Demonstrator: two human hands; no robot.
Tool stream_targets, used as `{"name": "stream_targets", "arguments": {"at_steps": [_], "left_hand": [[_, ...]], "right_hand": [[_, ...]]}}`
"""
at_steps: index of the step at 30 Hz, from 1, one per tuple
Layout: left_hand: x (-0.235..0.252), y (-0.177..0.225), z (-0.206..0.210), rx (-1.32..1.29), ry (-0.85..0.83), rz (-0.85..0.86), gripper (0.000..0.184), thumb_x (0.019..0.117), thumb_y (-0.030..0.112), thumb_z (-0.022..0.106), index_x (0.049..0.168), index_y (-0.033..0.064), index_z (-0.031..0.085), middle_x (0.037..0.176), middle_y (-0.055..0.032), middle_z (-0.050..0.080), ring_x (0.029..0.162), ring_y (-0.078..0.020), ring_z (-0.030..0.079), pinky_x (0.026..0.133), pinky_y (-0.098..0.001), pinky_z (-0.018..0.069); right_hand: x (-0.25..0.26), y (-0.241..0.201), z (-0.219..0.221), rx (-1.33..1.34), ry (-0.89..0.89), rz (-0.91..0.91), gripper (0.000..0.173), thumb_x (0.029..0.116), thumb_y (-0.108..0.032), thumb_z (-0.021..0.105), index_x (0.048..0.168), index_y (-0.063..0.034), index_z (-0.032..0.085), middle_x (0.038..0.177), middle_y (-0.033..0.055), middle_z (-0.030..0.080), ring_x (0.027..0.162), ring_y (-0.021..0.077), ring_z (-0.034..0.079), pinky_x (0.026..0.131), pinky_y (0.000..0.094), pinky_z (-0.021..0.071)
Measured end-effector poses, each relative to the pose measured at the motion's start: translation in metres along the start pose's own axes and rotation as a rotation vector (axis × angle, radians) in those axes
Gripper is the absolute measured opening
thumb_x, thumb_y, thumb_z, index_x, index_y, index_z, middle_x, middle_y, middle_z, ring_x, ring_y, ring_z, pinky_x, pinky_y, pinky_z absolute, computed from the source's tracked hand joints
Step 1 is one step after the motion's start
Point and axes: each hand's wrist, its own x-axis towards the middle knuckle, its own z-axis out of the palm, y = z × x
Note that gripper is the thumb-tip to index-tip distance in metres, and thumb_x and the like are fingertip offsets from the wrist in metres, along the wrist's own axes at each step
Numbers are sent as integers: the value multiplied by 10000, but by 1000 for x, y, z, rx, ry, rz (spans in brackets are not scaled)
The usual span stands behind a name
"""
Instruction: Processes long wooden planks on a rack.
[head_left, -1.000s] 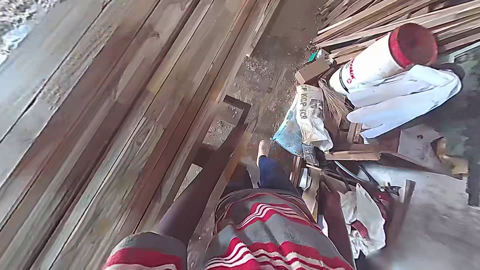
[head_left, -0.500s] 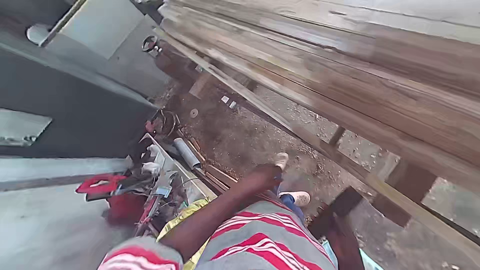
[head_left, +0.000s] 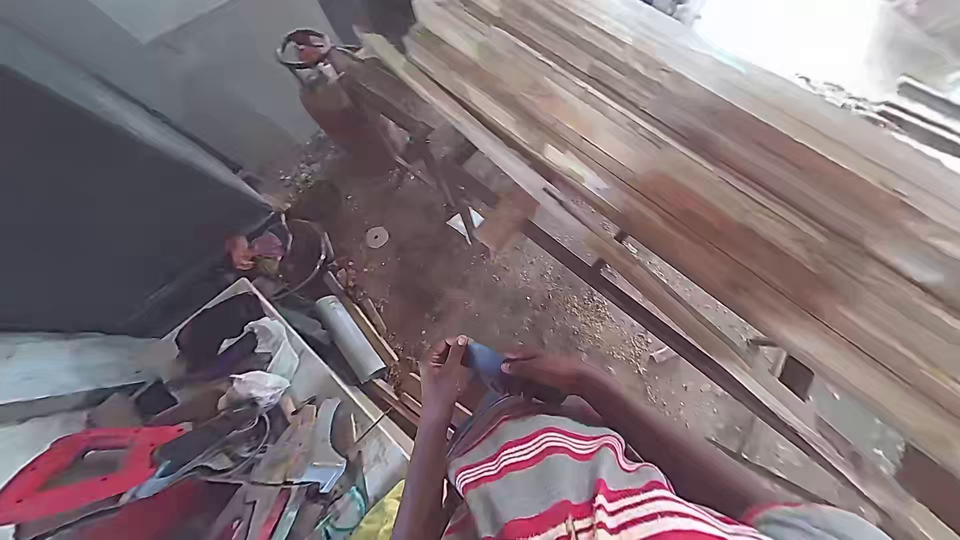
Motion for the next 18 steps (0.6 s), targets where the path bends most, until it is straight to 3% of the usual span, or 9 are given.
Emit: {"name": "stream_targets", "arguments": {"at_steps": [4, 8, 10, 12, 14, 15, 17, 18], "left_hand": [[89, 15, -36, -18, 54, 67, 122, 1008, 54, 553, 959, -6, 647, 741, 62, 662, 636, -12, 627, 620, -209, 564], [217, 27, -69, -62, 1, 140, 150, 993, 14, 526, 908, 57, 642, 815, 82, 685, 682, 8, 627, 643, -183, 555], [286, 26, -91, 75, -29, 76, 146, 1009, 52, 525, 913, 48, 635, 794, 89, 660, 662, 29, 600, 627, -164, 531], [353, 23, -112, 404, -24, -114, 223, 1029, 138, 560, 956, -38, 674, 753, -4, 626, 635, -33, 565, 629, -234, 511], [418, 23, -137, 717, -95, -325, 333, 1068, 228, 542, 1024, -65, 694, 819, -132, 650, 735, -186, 605, 746, -393, 516], [451, 22, -150, 806, -141, -394, 355, 1079, 234, 526, 1082, -78, 693, 909, -200, 679, 839, -276, 650, 836, -479, 522], [516, 18, -178, 925, -217, -447, 363, 1082, 242, 510, 1230, -50, 667, 1150, -252, 694, 1091, -375, 678, 1006, -576, 504], [542, 12, -192, 948, -223, -424, 366, 1071, 242, 517, 1269, -32, 657, 1208, -252, 683, 1156, -393, 656, 1046, -602, 475]], "right_hand": [[74, -83, -25, 138, 0, -16, 336, 1055, -200, 374, 1332, -122, 547, 962, -5, 705, 784, 86, 674, 691, 260, 581], [167, -163, -78, 310, -8, -76, 374, 1056, -228, 325, 1414, -208, 428, 951, 17, 679, 755, 127, 665, 651, 285, 576], [219, -204, -119, 383, 5, -162, 414, 1032, -255, 358, 1445, -222, 367, 954, 22, 674, 759, 145, 677, 648, 301, 591], [262, -245, -157, 426, 28, -244, 486, 1012, -321, 455, 1468, -185, 354, 974, 36, 685, 767, 157, 684, 660, 312, 596], [305, -280, -184, 450, 52, -309, 637, 946, -535, 618, 1415, -163, 402, 1018, 35, 690, 785, 146, 675, 686, 304, 584], [322, -301, -195, 437, 94, -337, 685, 917, -584, 633, 1404, -154, 418, 1040, 34, 691, 798, 141, 675, 698, 301, 583], [348, -347, -216, 403, 156, -417, 719, 928, -575, 607, 1455, -133, 401, 1088, 42, 675, 859, 150, 674, 739, 306, 588], [358, -367, -226, 383, 167, -462, 715, 946, -554, 598, 1478, -126, 387, 1123, 49, 672, 907, 159, 674, 767, 312, 585]]}}
